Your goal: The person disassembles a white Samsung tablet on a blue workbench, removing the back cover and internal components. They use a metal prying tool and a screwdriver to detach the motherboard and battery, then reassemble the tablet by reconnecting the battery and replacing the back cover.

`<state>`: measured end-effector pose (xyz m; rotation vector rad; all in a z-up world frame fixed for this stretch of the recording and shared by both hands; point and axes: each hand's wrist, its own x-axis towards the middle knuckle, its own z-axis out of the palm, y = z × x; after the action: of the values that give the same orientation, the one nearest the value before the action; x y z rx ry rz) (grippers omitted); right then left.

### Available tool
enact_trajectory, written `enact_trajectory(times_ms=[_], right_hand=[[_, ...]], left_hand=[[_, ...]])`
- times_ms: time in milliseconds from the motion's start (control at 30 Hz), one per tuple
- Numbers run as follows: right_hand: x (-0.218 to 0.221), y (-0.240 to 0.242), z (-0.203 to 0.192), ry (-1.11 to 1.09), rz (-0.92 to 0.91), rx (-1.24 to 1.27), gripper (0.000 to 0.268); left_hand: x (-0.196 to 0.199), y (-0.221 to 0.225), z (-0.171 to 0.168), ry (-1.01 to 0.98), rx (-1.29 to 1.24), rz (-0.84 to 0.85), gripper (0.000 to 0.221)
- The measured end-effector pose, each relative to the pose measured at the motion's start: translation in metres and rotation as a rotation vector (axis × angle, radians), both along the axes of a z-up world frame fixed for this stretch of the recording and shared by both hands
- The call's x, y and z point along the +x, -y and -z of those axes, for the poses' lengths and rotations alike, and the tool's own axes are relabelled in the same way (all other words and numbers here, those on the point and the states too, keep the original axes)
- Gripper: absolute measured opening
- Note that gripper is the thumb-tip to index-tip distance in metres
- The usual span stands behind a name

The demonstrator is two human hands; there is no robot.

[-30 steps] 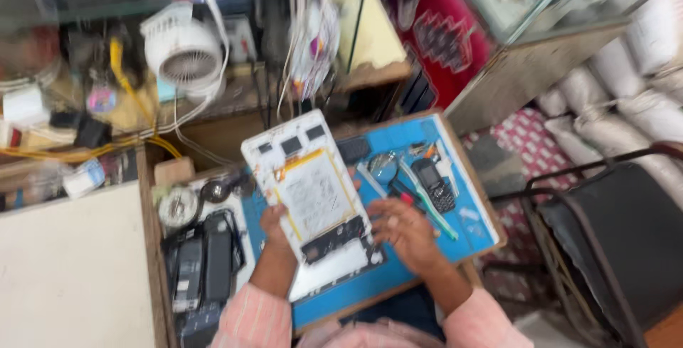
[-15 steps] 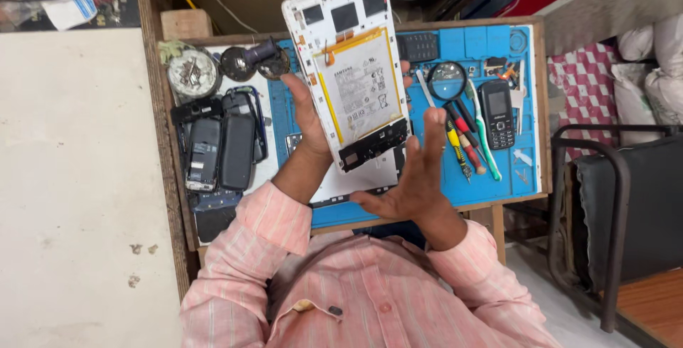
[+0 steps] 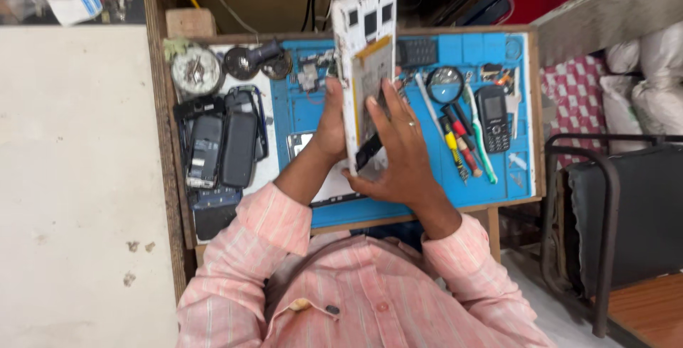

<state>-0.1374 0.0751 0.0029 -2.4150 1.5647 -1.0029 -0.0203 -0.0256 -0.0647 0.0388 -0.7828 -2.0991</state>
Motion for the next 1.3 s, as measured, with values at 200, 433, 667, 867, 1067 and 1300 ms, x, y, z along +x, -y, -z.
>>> enact_trajectory(times_ms=[200, 433, 667, 867, 1067, 1300], right_hand=[[-0.023, -0.026, 0.006, 0.620, 0.012, 0.064, 0.075], [-0.041, -0.035, 0.017, 1.468, 0.053, 0.319, 0.079], [-0.037, -0.026, 0.010, 1.572, 0.075, 0.346, 0.074], [-0.042, -0.021, 0.016, 1.622, 0.080, 0.352, 0.069], [-0.041, -0.018, 0.015, 1.621, 0.051, 0.351, 0.070], [-0.046, -0.017, 0.017, 1.572, 0.014, 0.299, 0.062]], left_hand=[[0.013, -0.005, -0.045, 0.492, -0.445, -0.326, 0.094], [0.006, -0.013, -0.064, 0.695, -0.413, -0.444, 0.072], [0.001, -0.008, -0.056, 0.686, -0.354, -0.436, 0.070], [-0.001, -0.006, -0.045, 0.656, -0.340, -0.412, 0.063], [-0.003, -0.006, -0.046, 0.673, -0.326, -0.432, 0.062], [0.008, -0.016, -0.066, 0.923, -0.791, -0.744, 0.088]])
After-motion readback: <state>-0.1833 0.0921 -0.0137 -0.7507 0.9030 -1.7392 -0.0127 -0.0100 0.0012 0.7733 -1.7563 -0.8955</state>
